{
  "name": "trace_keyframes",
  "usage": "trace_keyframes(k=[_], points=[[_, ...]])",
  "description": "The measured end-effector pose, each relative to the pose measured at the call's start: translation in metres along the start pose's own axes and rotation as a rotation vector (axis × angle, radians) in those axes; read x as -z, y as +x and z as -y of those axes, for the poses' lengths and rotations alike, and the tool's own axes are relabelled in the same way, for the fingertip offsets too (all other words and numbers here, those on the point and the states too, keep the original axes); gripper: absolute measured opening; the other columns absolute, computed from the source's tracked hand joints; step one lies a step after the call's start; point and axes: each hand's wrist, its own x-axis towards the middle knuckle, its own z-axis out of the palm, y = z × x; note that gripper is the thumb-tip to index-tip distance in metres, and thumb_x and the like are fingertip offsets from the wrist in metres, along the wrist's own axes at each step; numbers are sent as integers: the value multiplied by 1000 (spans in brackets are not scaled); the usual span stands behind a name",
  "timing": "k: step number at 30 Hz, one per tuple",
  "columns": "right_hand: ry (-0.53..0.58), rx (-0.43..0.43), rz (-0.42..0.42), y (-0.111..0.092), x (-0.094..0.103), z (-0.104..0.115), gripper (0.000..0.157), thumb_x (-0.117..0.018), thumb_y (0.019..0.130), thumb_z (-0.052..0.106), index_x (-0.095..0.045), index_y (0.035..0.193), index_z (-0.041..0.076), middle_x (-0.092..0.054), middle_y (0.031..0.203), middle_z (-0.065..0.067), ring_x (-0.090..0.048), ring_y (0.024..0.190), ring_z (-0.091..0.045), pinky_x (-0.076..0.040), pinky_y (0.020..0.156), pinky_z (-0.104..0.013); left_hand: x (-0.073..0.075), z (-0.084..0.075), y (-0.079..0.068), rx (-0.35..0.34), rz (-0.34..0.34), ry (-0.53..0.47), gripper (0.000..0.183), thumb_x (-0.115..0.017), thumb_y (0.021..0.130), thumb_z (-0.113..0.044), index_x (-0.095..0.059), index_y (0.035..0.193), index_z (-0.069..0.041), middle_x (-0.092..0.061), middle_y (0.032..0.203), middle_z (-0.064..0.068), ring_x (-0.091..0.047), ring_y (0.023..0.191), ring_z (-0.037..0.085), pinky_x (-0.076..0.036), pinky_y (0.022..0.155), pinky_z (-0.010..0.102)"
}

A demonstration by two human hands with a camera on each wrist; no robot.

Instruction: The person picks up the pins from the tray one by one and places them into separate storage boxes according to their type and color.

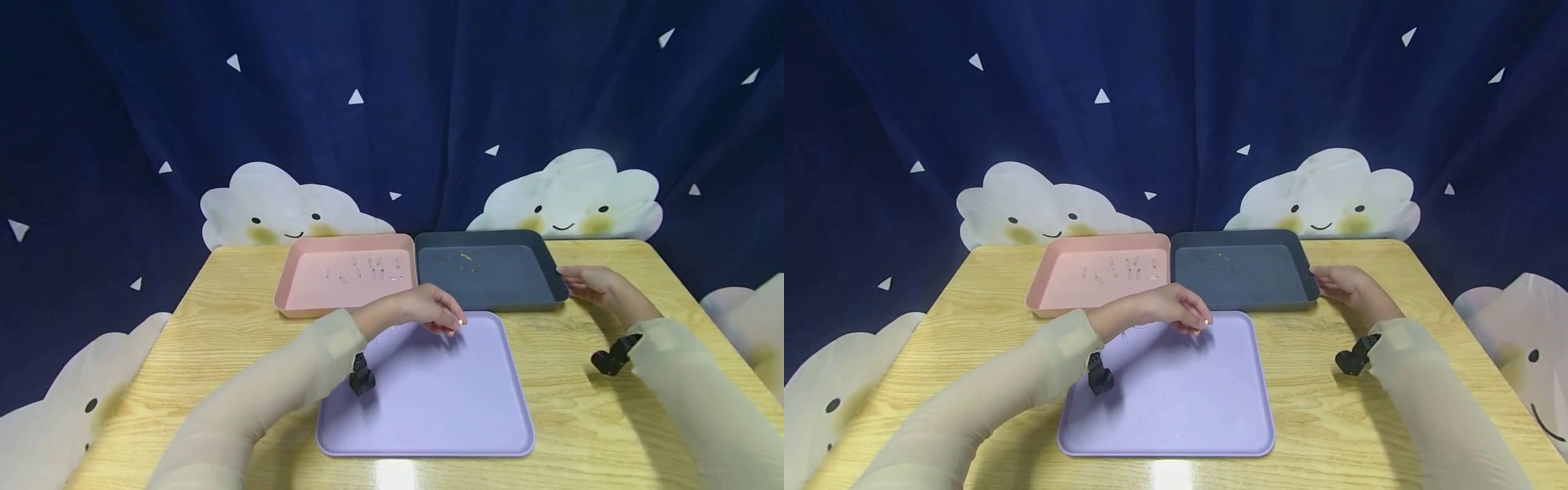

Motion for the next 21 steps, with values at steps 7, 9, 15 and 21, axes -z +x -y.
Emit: trace_keyframes(k=[7, 9, 15, 21], points=[[-1, -13, 1, 0, 1, 1, 24, -55, 98, 27, -64, 75, 30, -65, 76, 15, -61, 74, 2, -53, 71, -14, 11, -15, 10, -1, -21, 9, 29, -64, 88, -1, -65, 115, 6, -64, 68, -1, -55, 60, 6, -43, 56, 17], [-9, -15, -1, 0, 2, 0, 25, -54, 98, 26, -64, 76, 30, -65, 75, 16, -61, 73, 2, -53, 71, -13, 14, -21, 14, 11, -32, 9, 29, -66, 87, -2, -66, 115, 5, -64, 68, -2, -55, 60, 5, -43, 56, 17], [-47, 28, 51, -1, 6, 2, 22, -53, 99, 25, -63, 80, 32, -65, 81, 19, -61, 79, 6, -52, 74, -12, 21, -36, 28, 14, -20, 57, 30, -65, 89, -6, -66, 117, 3, -71, 84, 9, -58, 66, 8, -45, 62, 20], [-25, 48, 128, -1, 8, 4, 28, -51, 100, 16, -66, 85, 35, -68, 88, 19, -63, 86, 5, -52, 79, -13, 28, -45, 41, 51, -77, 70, 28, -65, 90, -6, -67, 116, 2, -70, 89, 10, -60, 66, 7, -45, 59, 17]])
